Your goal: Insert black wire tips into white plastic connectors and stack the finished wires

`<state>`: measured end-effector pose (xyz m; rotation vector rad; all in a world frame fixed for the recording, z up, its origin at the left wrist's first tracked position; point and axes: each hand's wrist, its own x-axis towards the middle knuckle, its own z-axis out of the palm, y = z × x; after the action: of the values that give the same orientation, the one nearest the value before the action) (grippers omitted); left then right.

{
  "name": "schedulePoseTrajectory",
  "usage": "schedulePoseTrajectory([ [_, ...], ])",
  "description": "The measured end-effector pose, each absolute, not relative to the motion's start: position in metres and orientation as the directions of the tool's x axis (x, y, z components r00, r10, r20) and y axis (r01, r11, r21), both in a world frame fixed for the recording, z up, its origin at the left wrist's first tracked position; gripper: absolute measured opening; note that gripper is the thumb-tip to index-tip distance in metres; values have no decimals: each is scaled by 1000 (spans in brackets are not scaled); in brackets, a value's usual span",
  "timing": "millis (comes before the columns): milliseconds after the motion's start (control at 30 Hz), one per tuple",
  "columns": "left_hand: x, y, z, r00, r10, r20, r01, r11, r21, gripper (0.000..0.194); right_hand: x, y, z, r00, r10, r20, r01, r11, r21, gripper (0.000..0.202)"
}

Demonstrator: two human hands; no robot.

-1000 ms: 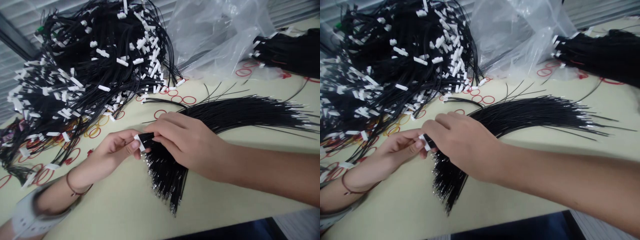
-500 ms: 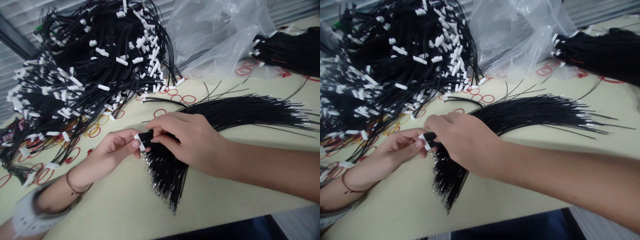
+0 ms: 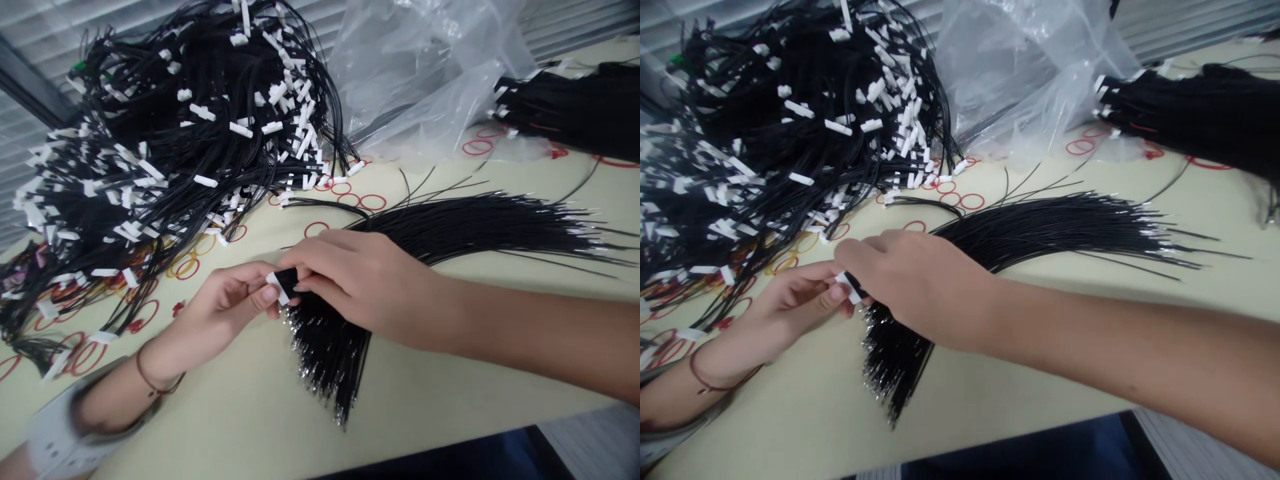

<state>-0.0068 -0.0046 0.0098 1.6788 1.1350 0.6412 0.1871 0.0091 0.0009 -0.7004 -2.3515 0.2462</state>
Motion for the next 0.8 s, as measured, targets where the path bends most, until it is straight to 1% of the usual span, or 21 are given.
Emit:
schedulePoseTrajectory([
  [67,-7,-4,11,420,902,-105,412,-86,907,11,197,17,15,-654,508,560,411,861,-301,15],
  [100,-8,-3,11,412,904,-116,429,-80,900,13,203,21,21,-669,511,540,412,859,-303,11],
  [133,-9,-3,11,405,906,-126,442,-73,894,14,210,26,27,-700,520,490,403,854,-330,7],
  [200,-11,-2,10,391,909,-145,448,-51,892,17,223,35,33,-792,514,329,365,831,-419,3],
  [267,-13,-2,9,389,908,-155,440,-36,897,18,234,42,31,-853,494,165,367,794,-484,8],
  [333,-15,-1,8,395,905,-161,437,-31,899,19,239,44,25,-871,487,67,396,775,-493,13],
  [433,-15,-1,8,384,907,-173,438,-15,899,18,239,41,20,-860,510,11,450,770,-452,12],
  [533,-14,-1,9,363,914,-181,443,2,896,17,235,36,22,-836,547,-48,510,741,-437,16],
  [567,-14,-1,9,362,915,-178,443,-1,897,18,234,35,24,-828,559,-53,523,732,-436,17],
  [633,-13,-2,9,369,914,-171,439,-9,899,20,232,33,27,-819,573,-17,522,734,-435,18],
  [700,-14,-2,9,380,910,-168,436,-16,900,21,232,32,28,-830,557,23,494,753,-436,16],
  [800,-15,-1,7,387,906,-168,442,-22,897,21,232,28,28,-875,485,-13,441,785,-435,10],
])
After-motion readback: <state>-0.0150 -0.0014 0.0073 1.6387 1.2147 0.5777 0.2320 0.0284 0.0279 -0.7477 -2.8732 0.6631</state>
